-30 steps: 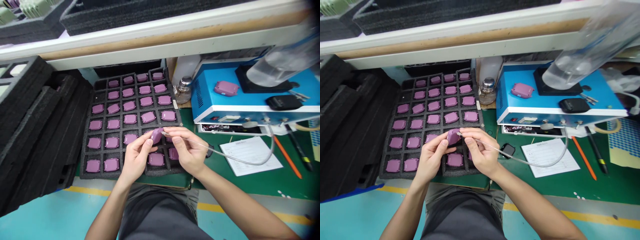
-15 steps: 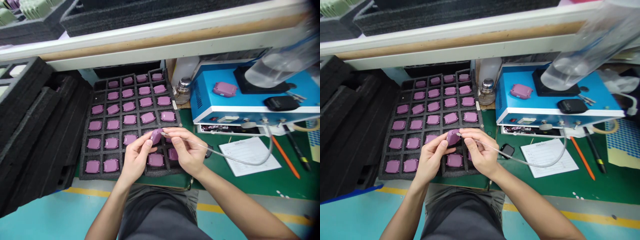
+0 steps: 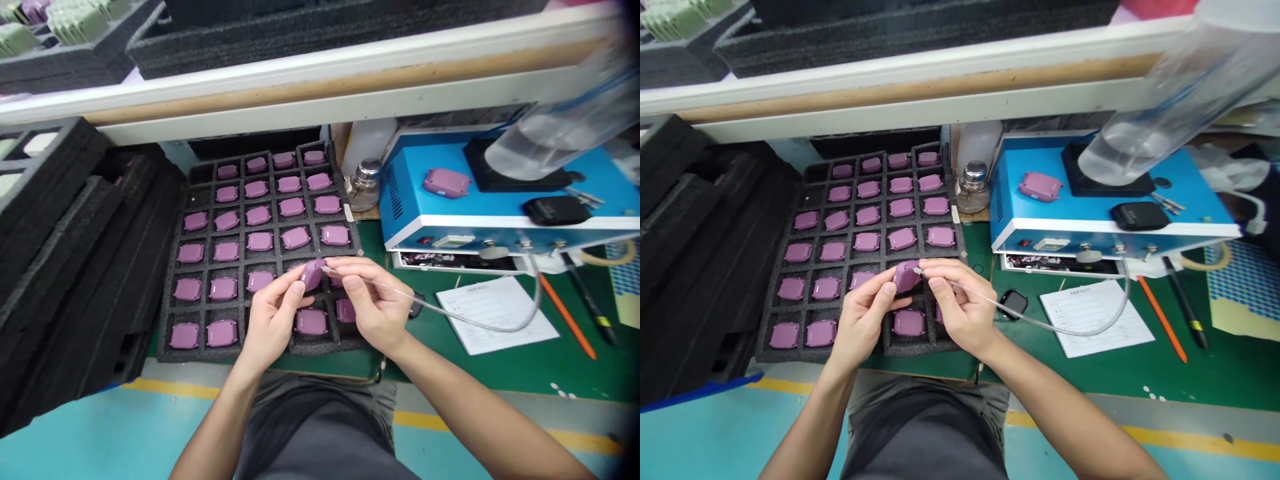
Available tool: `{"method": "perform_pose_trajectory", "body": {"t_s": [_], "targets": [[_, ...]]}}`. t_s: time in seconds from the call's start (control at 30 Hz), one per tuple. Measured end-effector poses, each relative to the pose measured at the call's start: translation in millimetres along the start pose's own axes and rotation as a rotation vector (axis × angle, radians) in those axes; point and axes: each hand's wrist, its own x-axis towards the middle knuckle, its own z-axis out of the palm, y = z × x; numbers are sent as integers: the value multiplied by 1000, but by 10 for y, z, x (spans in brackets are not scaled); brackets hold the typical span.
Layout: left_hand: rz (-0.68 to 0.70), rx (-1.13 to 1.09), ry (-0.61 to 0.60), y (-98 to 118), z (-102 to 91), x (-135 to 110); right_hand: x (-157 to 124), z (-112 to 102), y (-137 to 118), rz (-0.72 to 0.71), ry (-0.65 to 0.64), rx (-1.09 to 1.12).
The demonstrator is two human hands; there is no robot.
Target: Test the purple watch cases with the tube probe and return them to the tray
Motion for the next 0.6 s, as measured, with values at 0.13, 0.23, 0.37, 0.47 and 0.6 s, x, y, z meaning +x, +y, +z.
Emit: {"method": "perform_pose_trajectory", "body": {"t_s": [0.13, 0.23, 0.37, 0.47, 0.6], "targets": [[-12, 5, 15, 1, 0, 14, 19, 13, 6, -10, -3, 11], [-11, 5, 23, -2, -2, 31, 33, 16, 19, -15, -10, 17], [-11, 17, 14, 0, -4, 44, 33, 11, 32, -1, -17, 25], [-16, 33, 23, -7, -6, 42, 24, 8, 36, 19, -25, 38], [-14, 34, 30, -24, -12, 30, 16, 9, 42, 24, -30, 47]]}}
